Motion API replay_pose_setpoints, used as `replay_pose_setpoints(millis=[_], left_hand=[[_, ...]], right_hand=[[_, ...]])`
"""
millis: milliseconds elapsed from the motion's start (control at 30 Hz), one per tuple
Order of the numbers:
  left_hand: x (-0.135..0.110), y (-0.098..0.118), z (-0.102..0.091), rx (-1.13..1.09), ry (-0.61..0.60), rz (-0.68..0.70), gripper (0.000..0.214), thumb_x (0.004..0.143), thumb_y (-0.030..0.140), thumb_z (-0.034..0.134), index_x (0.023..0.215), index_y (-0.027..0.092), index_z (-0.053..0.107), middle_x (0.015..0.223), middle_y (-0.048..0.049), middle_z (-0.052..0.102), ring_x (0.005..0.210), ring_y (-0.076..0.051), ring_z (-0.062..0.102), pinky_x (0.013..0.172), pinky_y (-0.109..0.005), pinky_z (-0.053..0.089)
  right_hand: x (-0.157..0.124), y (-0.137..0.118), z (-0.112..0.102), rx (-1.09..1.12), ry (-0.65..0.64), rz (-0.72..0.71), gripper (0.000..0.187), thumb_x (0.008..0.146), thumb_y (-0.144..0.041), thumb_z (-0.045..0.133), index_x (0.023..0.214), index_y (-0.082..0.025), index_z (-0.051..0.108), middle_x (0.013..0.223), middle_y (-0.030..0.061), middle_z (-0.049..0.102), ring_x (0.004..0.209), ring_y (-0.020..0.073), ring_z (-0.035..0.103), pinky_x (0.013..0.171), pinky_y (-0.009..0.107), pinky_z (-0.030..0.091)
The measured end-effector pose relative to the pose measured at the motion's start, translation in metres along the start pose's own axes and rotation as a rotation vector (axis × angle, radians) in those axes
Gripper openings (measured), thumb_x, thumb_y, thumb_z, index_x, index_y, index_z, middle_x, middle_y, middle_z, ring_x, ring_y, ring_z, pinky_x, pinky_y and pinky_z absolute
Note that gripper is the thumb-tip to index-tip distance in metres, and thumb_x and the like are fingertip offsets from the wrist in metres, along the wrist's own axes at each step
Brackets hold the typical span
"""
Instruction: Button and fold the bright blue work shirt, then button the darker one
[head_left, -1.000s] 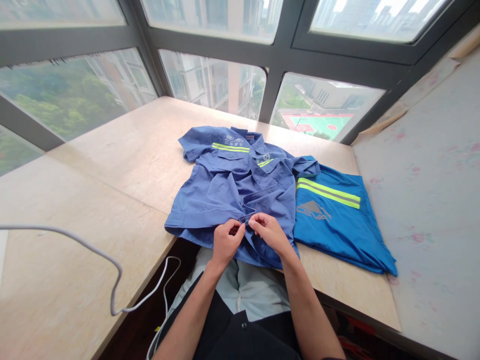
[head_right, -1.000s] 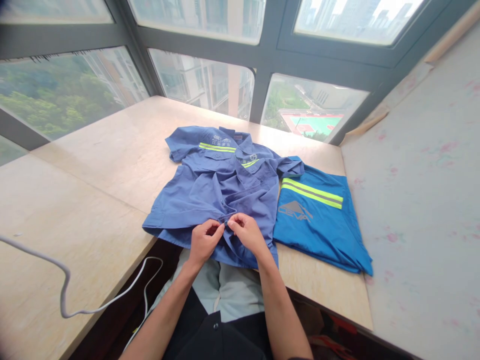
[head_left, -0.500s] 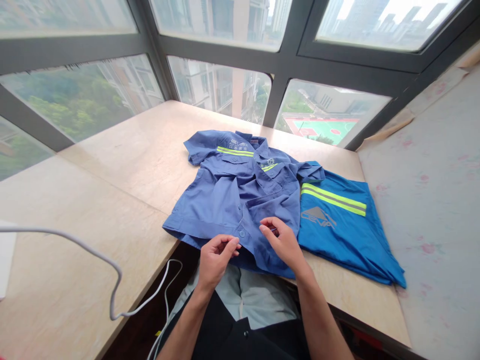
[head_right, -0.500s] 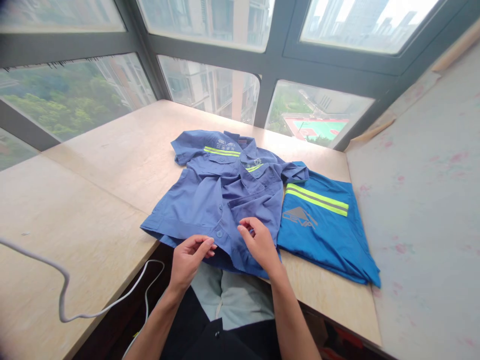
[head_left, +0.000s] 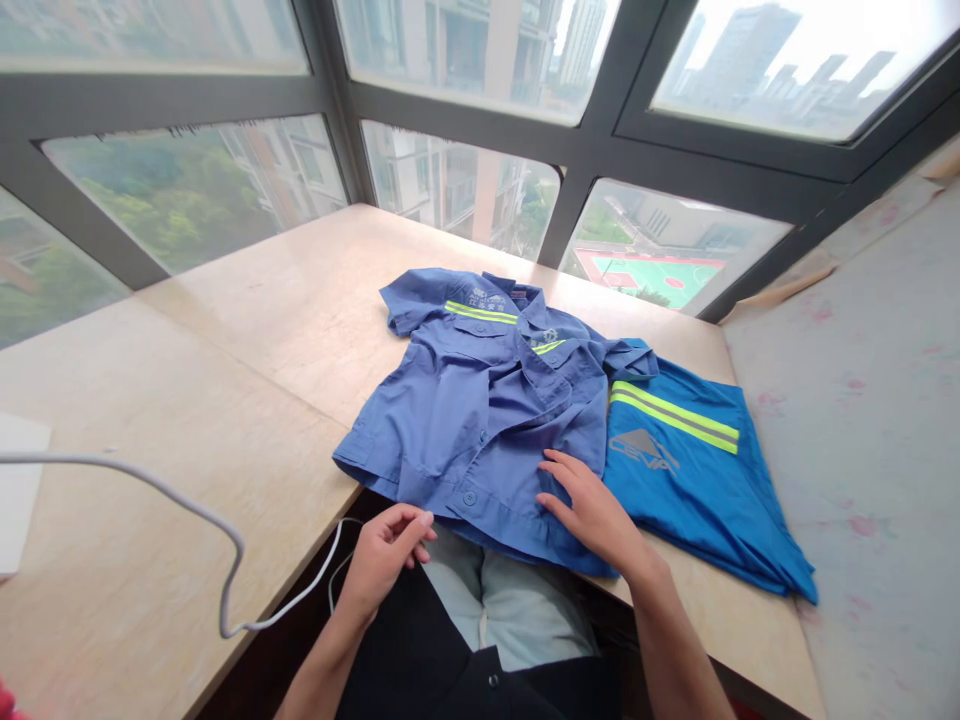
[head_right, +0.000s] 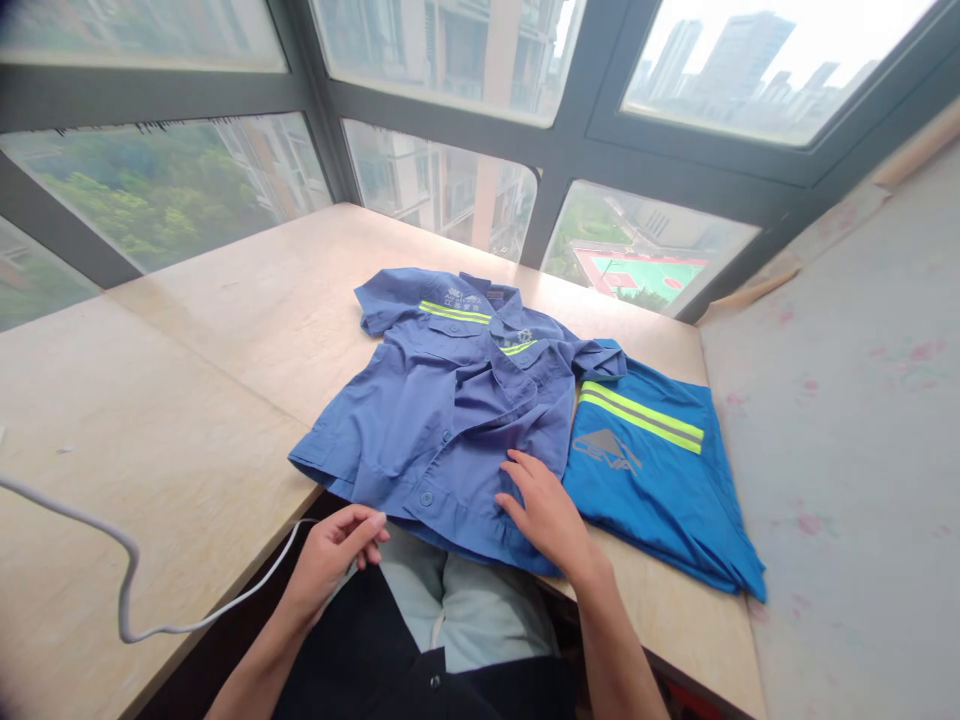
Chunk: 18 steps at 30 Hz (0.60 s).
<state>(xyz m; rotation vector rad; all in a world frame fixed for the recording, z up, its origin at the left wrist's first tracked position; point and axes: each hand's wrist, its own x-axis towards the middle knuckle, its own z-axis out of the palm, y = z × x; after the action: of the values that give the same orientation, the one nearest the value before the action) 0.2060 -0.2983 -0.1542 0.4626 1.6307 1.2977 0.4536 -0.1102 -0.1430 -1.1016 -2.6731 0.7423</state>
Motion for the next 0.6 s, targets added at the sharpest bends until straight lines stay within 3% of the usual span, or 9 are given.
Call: replay_pose_setpoints(millis=[67,167,233,300,467,600], left_hand=[[0.003,0.003,-0.009,-0.121,0.197,0.033,0.043,0.068,0.054,0.076,0.069,0.015,0.06,0.059,-0.0002,0.063,0.047,-0.007,0.054,0.044,-0.013,0.04],[0.006,0.013,-0.019,-0.312,0.417,0.056,0.046,0.063,0.049,0.078,0.089,0.017,0.058,0.075,-0.0005,0.069,0.053,-0.008,0.059,0.045,-0.013,0.043],[0.008,0.021,-0.024,-0.361,0.403,0.029,0.055,0.062,0.049,0.078,0.103,0.019,0.055,0.092,-0.0051,0.073,0.056,-0.011,0.063,0.044,-0.016,0.045],[0.01,0.029,-0.026,-0.366,0.328,-0.006,0.054,0.064,0.051,0.076,0.101,0.02,0.053,0.096,-0.0073,0.073,0.05,-0.01,0.06,0.039,-0.016,0.04],[0.028,0.038,-0.028,-0.428,0.257,-0.035,0.052,0.062,0.057,0.077,0.08,0.02,0.045,0.071,0.001,0.066,0.035,-0.004,0.042,0.032,-0.013,0.023],[0.046,0.044,-0.031,-0.523,0.26,0.006,0.057,0.055,0.051,0.084,0.065,0.02,0.037,0.049,0.0092,0.047,0.031,0.0,0.03,0.032,-0.012,0.018]], right_hand=[[0.001,0.0,-0.003,0.004,0.024,0.008,0.042,0.092,-0.037,0.055,0.13,-0.018,0.06,0.145,0.0122,0.052,0.135,0.0266,0.05,0.116,0.048,0.042],[0.003,0.002,-0.008,0.007,0.079,0.015,0.043,0.094,-0.04,0.053,0.131,-0.018,0.059,0.142,0.012,0.055,0.133,0.0257,0.052,0.116,0.048,0.043],[0.005,0.003,-0.009,0.007,0.102,0.014,0.044,0.094,-0.041,0.053,0.13,-0.018,0.059,0.141,0.0117,0.055,0.133,0.0255,0.053,0.116,0.047,0.043],[0.007,0.005,-0.008,0.006,0.11,0.017,0.045,0.093,-0.042,0.053,0.131,-0.019,0.059,0.141,0.0115,0.056,0.133,0.0255,0.053,0.116,0.047,0.043],[0.017,0.014,0.002,-0.015,0.107,0.021,0.049,0.093,-0.046,0.052,0.133,-0.019,0.057,0.144,0.0118,0.053,0.135,0.0272,0.05,0.117,0.049,0.041],[0.028,0.02,0.015,-0.054,0.143,0.049,0.055,0.091,-0.047,0.05,0.137,-0.017,0.054,0.148,0.0132,0.048,0.139,0.0285,0.046,0.119,0.048,0.039]])
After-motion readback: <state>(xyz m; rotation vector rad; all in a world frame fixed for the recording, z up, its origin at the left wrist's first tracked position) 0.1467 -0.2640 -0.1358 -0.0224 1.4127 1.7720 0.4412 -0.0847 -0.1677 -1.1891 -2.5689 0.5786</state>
